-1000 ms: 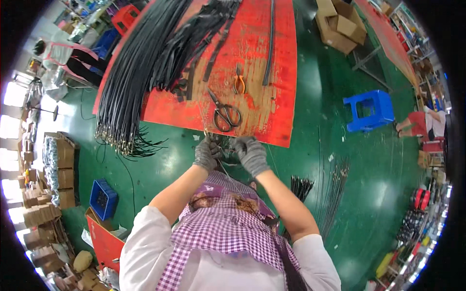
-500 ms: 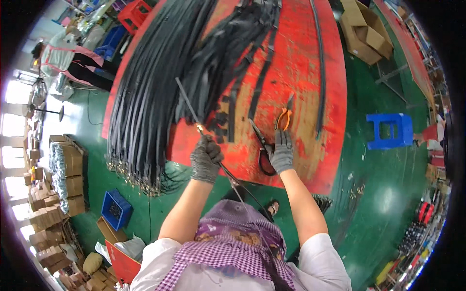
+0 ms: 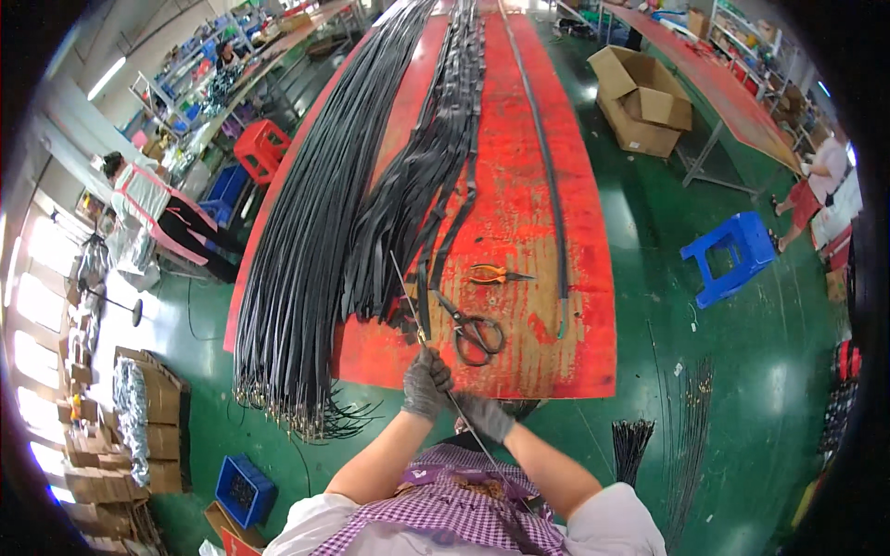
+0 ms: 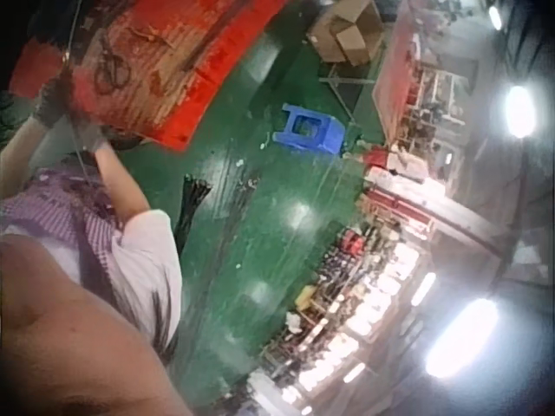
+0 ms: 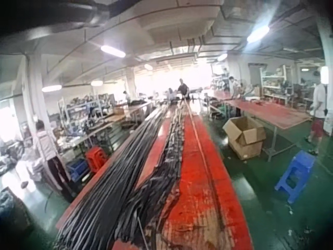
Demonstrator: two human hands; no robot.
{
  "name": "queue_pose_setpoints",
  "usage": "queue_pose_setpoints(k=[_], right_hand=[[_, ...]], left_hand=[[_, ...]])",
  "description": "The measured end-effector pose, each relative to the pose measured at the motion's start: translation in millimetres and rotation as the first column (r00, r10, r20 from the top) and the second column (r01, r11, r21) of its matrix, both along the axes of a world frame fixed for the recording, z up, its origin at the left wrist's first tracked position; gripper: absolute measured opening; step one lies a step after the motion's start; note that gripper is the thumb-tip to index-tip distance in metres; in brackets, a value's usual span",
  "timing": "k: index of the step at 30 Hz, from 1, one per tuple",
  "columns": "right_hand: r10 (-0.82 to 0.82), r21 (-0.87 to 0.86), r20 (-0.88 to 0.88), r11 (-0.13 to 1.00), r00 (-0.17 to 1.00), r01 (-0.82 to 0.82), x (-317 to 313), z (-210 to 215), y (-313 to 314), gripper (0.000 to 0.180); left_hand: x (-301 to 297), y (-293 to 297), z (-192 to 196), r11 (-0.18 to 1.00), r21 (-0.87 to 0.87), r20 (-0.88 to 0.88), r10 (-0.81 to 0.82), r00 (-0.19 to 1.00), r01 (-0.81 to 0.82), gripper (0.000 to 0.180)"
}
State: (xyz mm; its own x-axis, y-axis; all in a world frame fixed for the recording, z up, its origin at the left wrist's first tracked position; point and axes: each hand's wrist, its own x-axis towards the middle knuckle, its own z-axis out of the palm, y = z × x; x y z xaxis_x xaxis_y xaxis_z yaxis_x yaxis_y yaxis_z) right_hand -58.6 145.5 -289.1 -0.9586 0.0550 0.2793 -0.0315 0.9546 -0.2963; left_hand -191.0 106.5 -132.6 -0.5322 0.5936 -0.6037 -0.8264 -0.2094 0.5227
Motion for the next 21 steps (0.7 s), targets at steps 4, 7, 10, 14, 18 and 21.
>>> queue_pose_setpoints(k=[4, 7, 10, 14, 18, 21], right_hand=[[-0.037, -0.921, -0.031, 0.389, 0.999, -0.014, 85, 9, -16, 0.030], [-0.140, -0.493, -0.051, 0.865, 0.989, 0.097, 146, 61, -14, 0.028], [-0.301, -0.925, 0.187, 0.266, 0.935, 0.270, 207, 134, -21, 0.027], [-0.670, -0.722, 0.093, 0.464, 0.737, 0.513, 286, 104, -43, 0.027], [-0.777, -0.755, 0.132, 0.324, 0.616, 0.570, 357, 55, -65, 0.026], [-0.842, -0.750, 0.042, 0.330, 0.539, 0.574, 380, 57, -76, 0.026]], left_hand=[[52, 24, 18, 0.999, 0.027, 0.011, -0.042, 0.999, 0.042, 0.019], [99, 32, 17, 0.997, 0.016, -0.019, -0.079, 0.997, 0.079, 0.020], [154, 45, 16, 0.986, 0.052, -0.042, -0.154, 0.987, 0.156, 0.020], [231, 65, 33, 0.970, 0.063, -0.080, -0.227, 0.970, 0.233, 0.021], [284, 65, 28, 0.959, 0.035, -0.114, -0.276, 0.954, 0.282, 0.021], [308, 58, 22, 0.957, 0.094, -0.151, -0.258, 0.954, 0.274, 0.020]])
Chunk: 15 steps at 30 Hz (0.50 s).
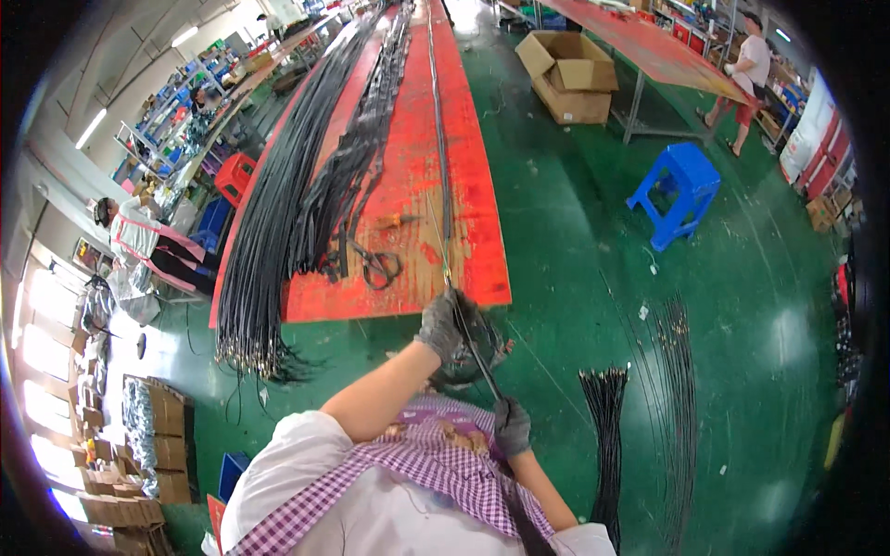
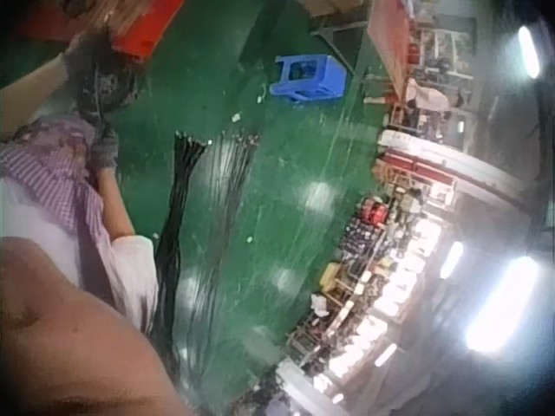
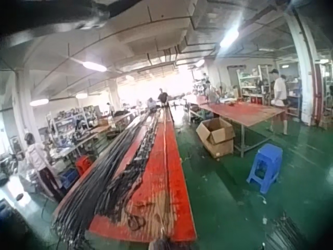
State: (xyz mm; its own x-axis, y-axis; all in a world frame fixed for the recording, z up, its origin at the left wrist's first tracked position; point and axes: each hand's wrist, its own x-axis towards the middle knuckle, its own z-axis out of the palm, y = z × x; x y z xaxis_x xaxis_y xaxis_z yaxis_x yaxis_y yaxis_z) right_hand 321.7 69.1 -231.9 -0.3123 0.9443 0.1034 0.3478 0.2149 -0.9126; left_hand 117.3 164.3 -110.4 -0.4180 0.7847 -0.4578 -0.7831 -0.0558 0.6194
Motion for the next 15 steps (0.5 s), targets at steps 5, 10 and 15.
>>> queue_pose_setpoints(k=[5, 10, 15], right_hand=[[0.226, -0.001, 0.005, 0.974, 0.974, -0.226, -8, 30, -1, 0.028], [0.332, -0.069, 0.112, 0.943, 0.937, -0.326, -26, -10, -12, 0.031], [0.393, -0.045, 0.013, 0.919, 0.920, -0.392, -49, -44, 8, 0.027]], left_hand=[[-22, -30, -3, 0.986, 0.144, 0.041, 0.073, 0.996, -0.079, 0.021], [-44, -55, 10, 0.990, 0.010, 0.035, 0.139, 0.990, -0.140, 0.019], [-68, -81, -24, 0.970, -0.149, -0.027, 0.192, 0.981, -0.194, 0.018]])
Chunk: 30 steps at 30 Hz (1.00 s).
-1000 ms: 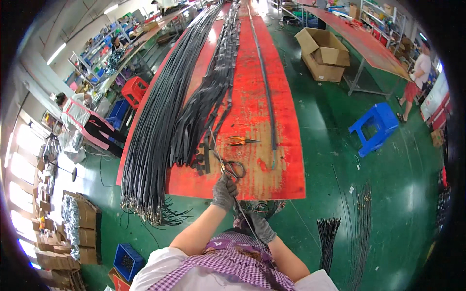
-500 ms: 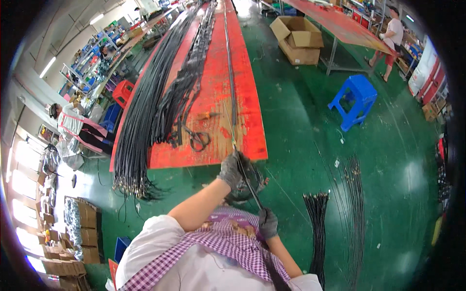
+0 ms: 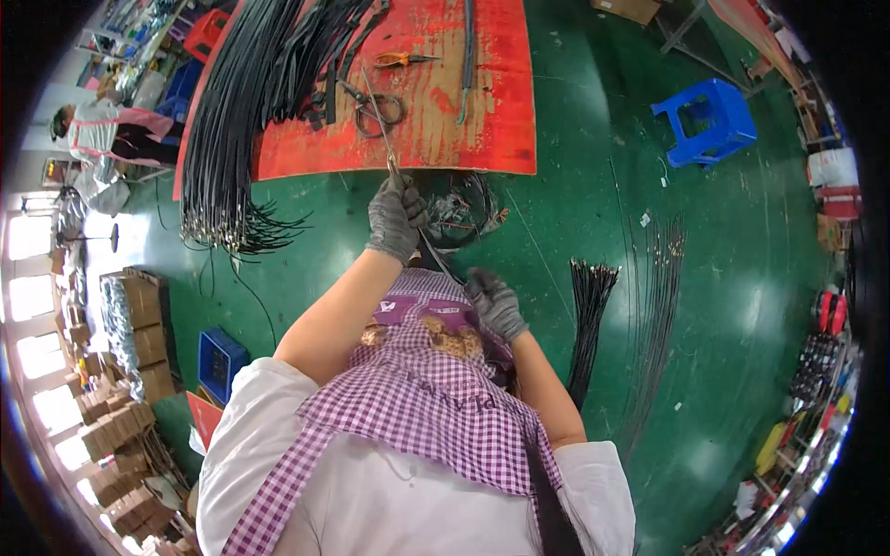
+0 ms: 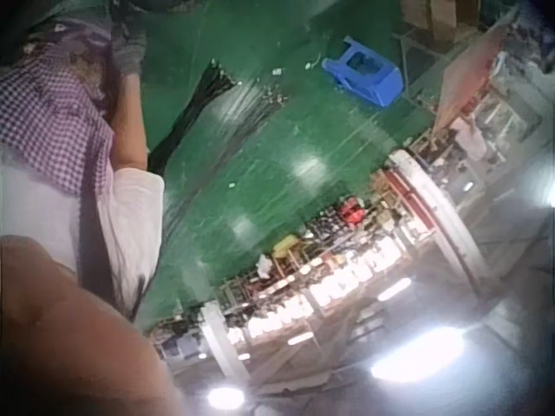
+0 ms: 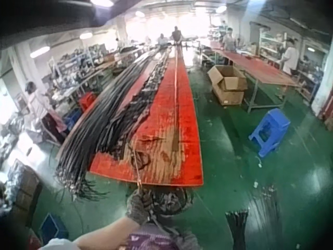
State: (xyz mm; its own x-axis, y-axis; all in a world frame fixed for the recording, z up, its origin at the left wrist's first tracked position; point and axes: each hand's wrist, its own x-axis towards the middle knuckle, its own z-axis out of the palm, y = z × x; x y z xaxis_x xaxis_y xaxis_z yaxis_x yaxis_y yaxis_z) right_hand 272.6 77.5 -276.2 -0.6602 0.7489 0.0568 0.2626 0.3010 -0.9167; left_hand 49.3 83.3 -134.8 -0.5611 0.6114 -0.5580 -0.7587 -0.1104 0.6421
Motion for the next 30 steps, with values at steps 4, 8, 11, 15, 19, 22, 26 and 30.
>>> queue_pose_setpoints(k=[4, 8, 11, 15, 19, 22, 26, 30], right_hand=[[-0.141, -0.092, 0.298, 0.980, 0.944, 0.176, -60, 43, 75, 0.020], [-0.168, -0.055, 0.325, 0.979, 0.931, 0.196, -137, 6, 163, 0.025], [-0.189, 0.088, 0.511, 0.982, 0.839, 0.167, -205, 14, 205, 0.033], [-0.308, 0.118, 0.644, 0.945, 0.701, 0.306, -266, -16, 247, 0.039], [-0.226, 0.135, 0.799, 0.971, 0.558, 0.199, -281, -31, 273, 0.035], [-0.191, -0.095, 0.772, 0.909, 0.607, 0.407, -261, -63, 278, 0.022], [-0.125, -0.623, 0.636, 0.499, 0.762, 0.602, -273, -28, 261, 0.023], [-0.175, -0.894, 0.341, 0.243, 0.924, 0.376, -252, -34, 249, 0.018]], left_hand=[[-17, -17, -25, 0.998, -0.051, -0.049, -0.030, 0.998, 0.028, 0.019], [-36, -28, -55, 0.995, -0.067, 0.062, -0.065, 0.996, 0.069, 0.020], [-56, -38, -72, 0.993, -0.072, 0.140, -0.085, 0.986, 0.096, 0.019], [-87, -44, -90, 0.989, -0.078, 0.181, -0.108, 0.978, 0.124, 0.018], [-123, -41, -100, 0.988, -0.083, 0.273, -0.100, 0.957, 0.127, 0.017], [-140, -35, -105, 0.987, -0.080, 0.304, -0.108, 0.947, 0.138, 0.016], [-147, -26, -116, 0.992, -0.091, 0.230, -0.065, 0.971, 0.088, 0.014], [-155, -14, -89, 0.995, -0.006, 0.350, -0.095, 0.932, 0.104, 0.012]])
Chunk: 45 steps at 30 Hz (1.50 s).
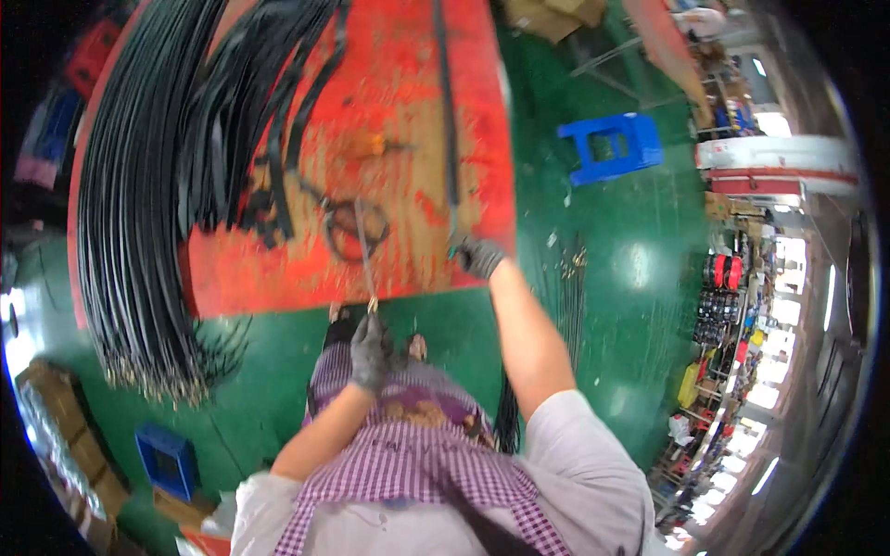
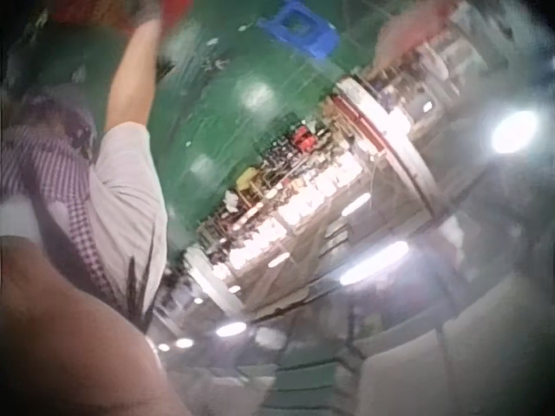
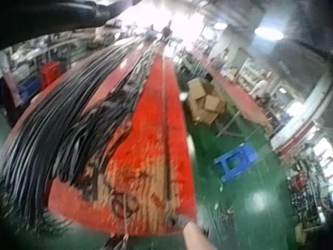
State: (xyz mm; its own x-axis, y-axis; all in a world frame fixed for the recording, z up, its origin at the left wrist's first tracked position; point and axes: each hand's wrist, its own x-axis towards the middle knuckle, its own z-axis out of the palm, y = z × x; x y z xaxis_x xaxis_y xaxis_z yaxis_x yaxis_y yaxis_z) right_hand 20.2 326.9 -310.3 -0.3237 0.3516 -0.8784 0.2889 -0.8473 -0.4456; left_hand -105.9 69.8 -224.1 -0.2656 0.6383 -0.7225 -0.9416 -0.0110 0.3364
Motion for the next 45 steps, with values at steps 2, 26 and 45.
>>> queue_pose_setpoints(k=[2, 26, 45], right_hand=[[-0.090, -0.113, -0.112, 0.991, 0.990, 0.078, 14, -17, -2, 0.013], [0.806, 0.868, 0.434, -0.494, 0.403, 0.053, 142, 117, -135, 0.044], [0.591, 0.957, 0.034, 0.213, 0.806, -0.196, 105, 166, -120, 0.049]], left_hand=[[8, 2, -8, 0.998, 0.052, -0.047, -0.033, 0.998, 0.036, 0.014], [130, 82, 46, 0.909, 0.248, 0.054, -0.358, 0.932, 0.335, 0.042], [86, 70, -13, 0.941, 0.160, 0.007, -0.302, 0.953, 0.297, 0.020]])
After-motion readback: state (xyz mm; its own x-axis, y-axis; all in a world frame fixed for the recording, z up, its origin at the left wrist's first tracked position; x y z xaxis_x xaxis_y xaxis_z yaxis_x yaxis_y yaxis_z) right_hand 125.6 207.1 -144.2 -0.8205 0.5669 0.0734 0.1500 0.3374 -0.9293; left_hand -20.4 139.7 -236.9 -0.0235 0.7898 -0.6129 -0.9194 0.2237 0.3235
